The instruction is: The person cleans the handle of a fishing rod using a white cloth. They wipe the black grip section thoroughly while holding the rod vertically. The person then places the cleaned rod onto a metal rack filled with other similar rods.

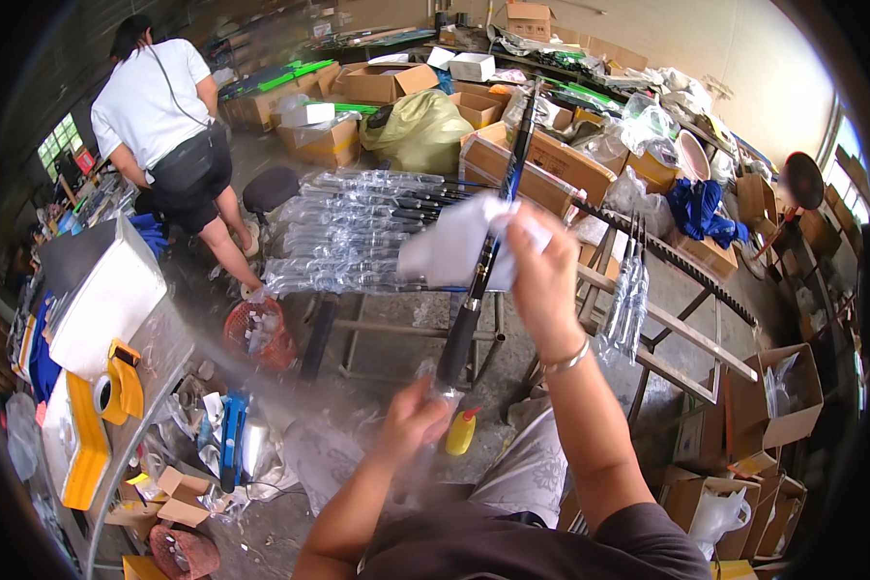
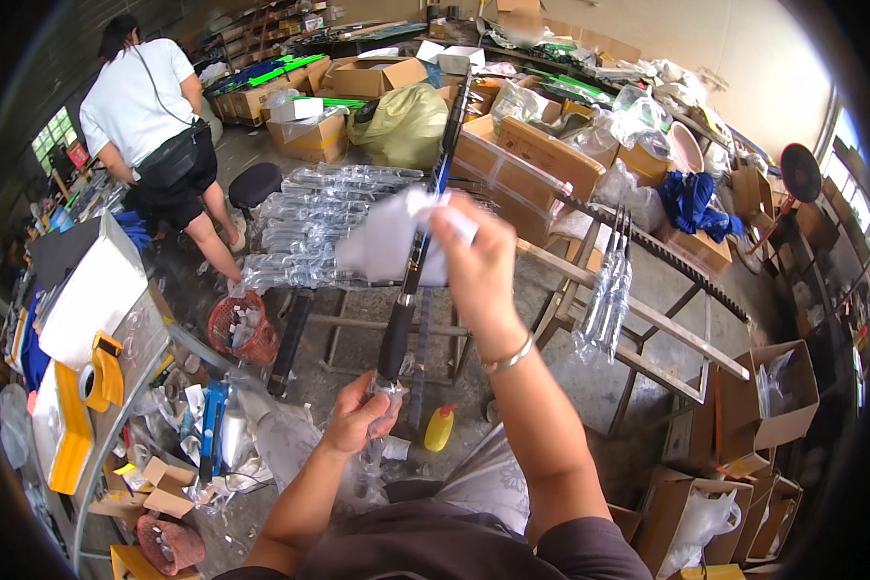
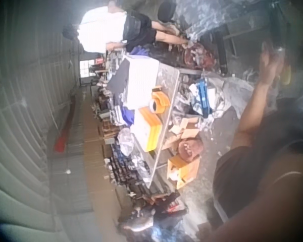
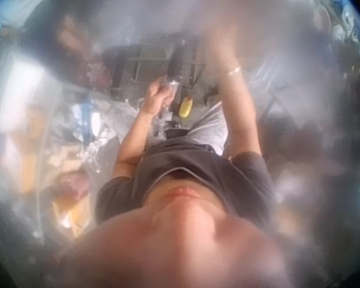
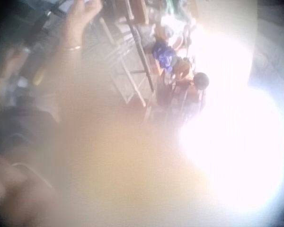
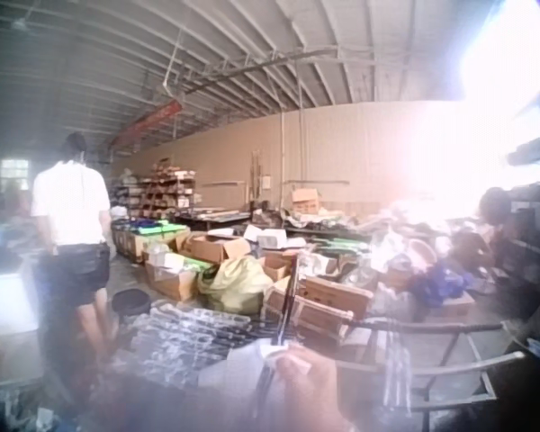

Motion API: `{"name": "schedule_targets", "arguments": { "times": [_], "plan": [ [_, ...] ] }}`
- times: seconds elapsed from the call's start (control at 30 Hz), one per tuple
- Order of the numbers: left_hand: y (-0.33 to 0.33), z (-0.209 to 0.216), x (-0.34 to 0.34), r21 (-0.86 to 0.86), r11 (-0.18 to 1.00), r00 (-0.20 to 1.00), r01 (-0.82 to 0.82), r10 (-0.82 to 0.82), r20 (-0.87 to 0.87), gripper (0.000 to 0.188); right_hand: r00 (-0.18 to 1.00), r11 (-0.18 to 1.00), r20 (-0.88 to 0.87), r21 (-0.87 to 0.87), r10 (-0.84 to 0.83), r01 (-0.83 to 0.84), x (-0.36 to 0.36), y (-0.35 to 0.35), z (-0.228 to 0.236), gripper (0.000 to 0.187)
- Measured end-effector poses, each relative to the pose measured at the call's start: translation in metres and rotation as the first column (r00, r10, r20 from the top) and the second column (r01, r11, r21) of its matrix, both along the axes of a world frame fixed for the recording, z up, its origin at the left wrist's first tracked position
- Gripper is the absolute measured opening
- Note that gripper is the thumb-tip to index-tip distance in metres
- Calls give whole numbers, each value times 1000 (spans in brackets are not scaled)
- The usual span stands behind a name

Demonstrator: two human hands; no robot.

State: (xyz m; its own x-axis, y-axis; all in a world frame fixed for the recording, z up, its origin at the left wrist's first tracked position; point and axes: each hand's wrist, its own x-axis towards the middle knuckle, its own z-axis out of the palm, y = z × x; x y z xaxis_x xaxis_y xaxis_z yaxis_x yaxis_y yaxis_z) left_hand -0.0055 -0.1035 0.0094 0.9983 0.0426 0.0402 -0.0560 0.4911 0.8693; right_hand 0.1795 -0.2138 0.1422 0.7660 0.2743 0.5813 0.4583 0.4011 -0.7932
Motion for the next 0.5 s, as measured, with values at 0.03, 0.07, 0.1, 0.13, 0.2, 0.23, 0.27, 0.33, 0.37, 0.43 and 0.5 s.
{"name": "schedule_targets", "arguments": {
  "times": [0.03, 0.07, 0.1, 0.13, 0.2, 0.23, 0.27, 0.33, 0.37, 0.43, 0.5],
  "plan": [
    [1, -1, -1, -2, 999, 999, 37, -37, -1, 38, 994, 993, -112, 116, 16, -3, 11, 1, 14, 19],
    [1, 0, -1, -37, 998, 998, 56, -56, -10, 38, 987, 981, -123, 176, 105, -82, 21, -1, 27, 23],
    [0, 2, -1, -74, 994, 996, 79, -81, -23, 37, 973, 960, -132, 235, 188, -153, 29, -4, 35, 27],
    [-2, 3, -1, -111, 989, 994, 101, -105, -36, 37, 955, 920, -114, 321, 272, -224, 37, -2, 32, 31],
    [-3, 3, 2, -105, 992, 996, 74, -78, -37, 37, 950, 923, -157, 324, 270, -209, 32, 2, 23, 30],
    [-4, 4, 4, -102, 993, 997, 59, -64, -38, 37, 946, 924, -178, 326, 270, -202, 26, 3, 15, 29],
    [-3, 13, 4, -86, 993, 997, 77, -79, -24, 36, 953, 942, -158, 261, 258, -211, 21, 4, -1, 26],
    [-3, 16, 11, -91, 996, 999, 13, -16, -32, 36, 977, 981, -109, 87, 181, -172, 2, 7, -31, 16],
    [-2, 17, 12, -91, 996, 999, -27, 23, -38, 36, 987, 991, -93, 11, 133, -133, -8, 9, -39, 13],
    [0, 12, 16, 262, 938, 974, -226, 224, 38, 31, 1000, 998, 6, -67, 21, -21, -20, 7, -39, 10],
    [-8, 7, 21, 678, 539, 857, -500, 419, 300, 28, 968, 967, 175, -153, -178, 206, -24, 5, -43, 11]
  ]
}}
